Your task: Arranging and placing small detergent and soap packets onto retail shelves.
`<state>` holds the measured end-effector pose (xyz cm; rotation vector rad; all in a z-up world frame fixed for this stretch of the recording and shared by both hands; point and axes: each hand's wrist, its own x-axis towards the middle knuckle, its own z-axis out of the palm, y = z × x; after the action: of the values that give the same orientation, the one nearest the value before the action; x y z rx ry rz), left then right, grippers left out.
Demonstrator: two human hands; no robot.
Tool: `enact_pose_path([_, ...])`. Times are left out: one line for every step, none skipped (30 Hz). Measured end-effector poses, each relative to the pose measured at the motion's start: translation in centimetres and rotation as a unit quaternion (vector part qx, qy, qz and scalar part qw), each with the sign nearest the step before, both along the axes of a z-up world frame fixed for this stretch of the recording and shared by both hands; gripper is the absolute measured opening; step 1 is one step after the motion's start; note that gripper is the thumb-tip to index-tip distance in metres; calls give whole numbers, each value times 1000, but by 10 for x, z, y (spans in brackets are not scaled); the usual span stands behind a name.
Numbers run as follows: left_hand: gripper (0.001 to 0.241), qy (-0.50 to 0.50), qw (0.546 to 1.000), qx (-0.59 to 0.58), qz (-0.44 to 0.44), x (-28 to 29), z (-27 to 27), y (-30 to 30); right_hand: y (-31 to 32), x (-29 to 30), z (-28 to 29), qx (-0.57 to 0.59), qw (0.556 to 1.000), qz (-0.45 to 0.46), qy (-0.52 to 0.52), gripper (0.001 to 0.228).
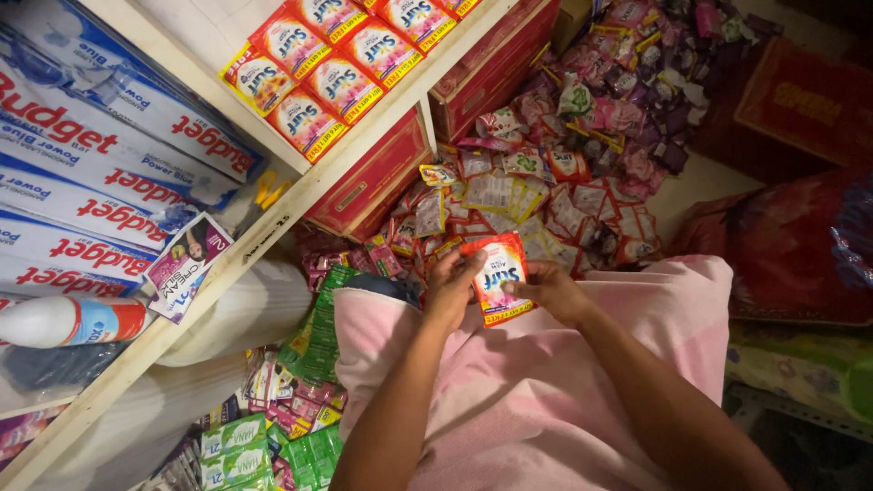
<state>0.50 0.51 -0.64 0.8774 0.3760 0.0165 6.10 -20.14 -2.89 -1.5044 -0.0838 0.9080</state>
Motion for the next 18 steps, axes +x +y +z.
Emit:
enact_pose_path([18, 1, 1000, 0, 1, 0, -6, 0, 4, -1, 14, 0, 1000, 1, 1, 28])
enact_pose_path([20, 22, 999, 25, 8, 1, -12, 0, 8, -2, 28, -7, 999, 12, 40, 29])
enact_pose_path([23, 44, 998, 50, 14, 2, -18, -1, 11, -3, 42, -15, 996, 22, 80, 31])
enact_pose_path([23, 44, 998, 50, 15, 3, -22, -1, 9, -2, 35, -15, 996, 23, 79, 31])
enact_pose_path([23, 53, 998, 23, 34, 3, -26, -1, 8, -1, 28, -1, 997, 33, 70, 32])
enact_pose_path([23, 63, 997, -3, 54, 3, -30, 0, 8, -1, 20, 13, 997, 44, 62, 33])
enact_pose_path([23, 63, 996, -2, 55, 3, -32, 1, 8, -1, 24, 13, 997, 45, 62, 33])
enact_pose_path([20, 90, 993, -48, 58, 3, -33, 2, 9, -1, 28, 32, 995, 26, 90, 35])
enact_pose_path([18, 116, 987, -94, 62, 3, -35, 3, 10, -2, 33, 51, 992, 7, 118, 37])
enact_pose_path([18, 116, 987, -94, 64, 2, -36, 6, 9, -2, 38, 51, 992, 9, 118, 37])
enact_pose_path([21, 183, 979, -80, -27, 1, -38, 8, 8, -3, 43, 42, 992, -3, 118, 38])
enact_pose_path([25, 248, 959, -67, -119, 1, -39, 9, 6, -4, 48, 33, 992, -16, 118, 39])
enact_pose_path([25, 247, 959, -67, -117, -1, -51, 8, 5, -4, 49, 33, 992, -14, 118, 39])
enact_pose_path([33, 209, 968, -101, -95, -1, -63, 6, 4, -4, 51, 38, 993, -11, 114, 40])
enact_pose_path([41, 169, 974, -134, -72, -2, -75, 4, 3, -3, 53, 43, 993, -7, 109, 42])
enact_pose_path([41, 169, 974, -135, -72, -1, -71, 6, 2, -3, 53, 42, 993, -8, 109, 42])
enact_pose_path([46, 170, 968, -160, -95, -1, -67, 8, 2, -2, 53, 33, 994, -1, 102, 43])
enact_pose_path([52, 170, 961, -185, -117, 0, -63, 10, 2, -1, 53, 23, 995, 6, 94, 44])
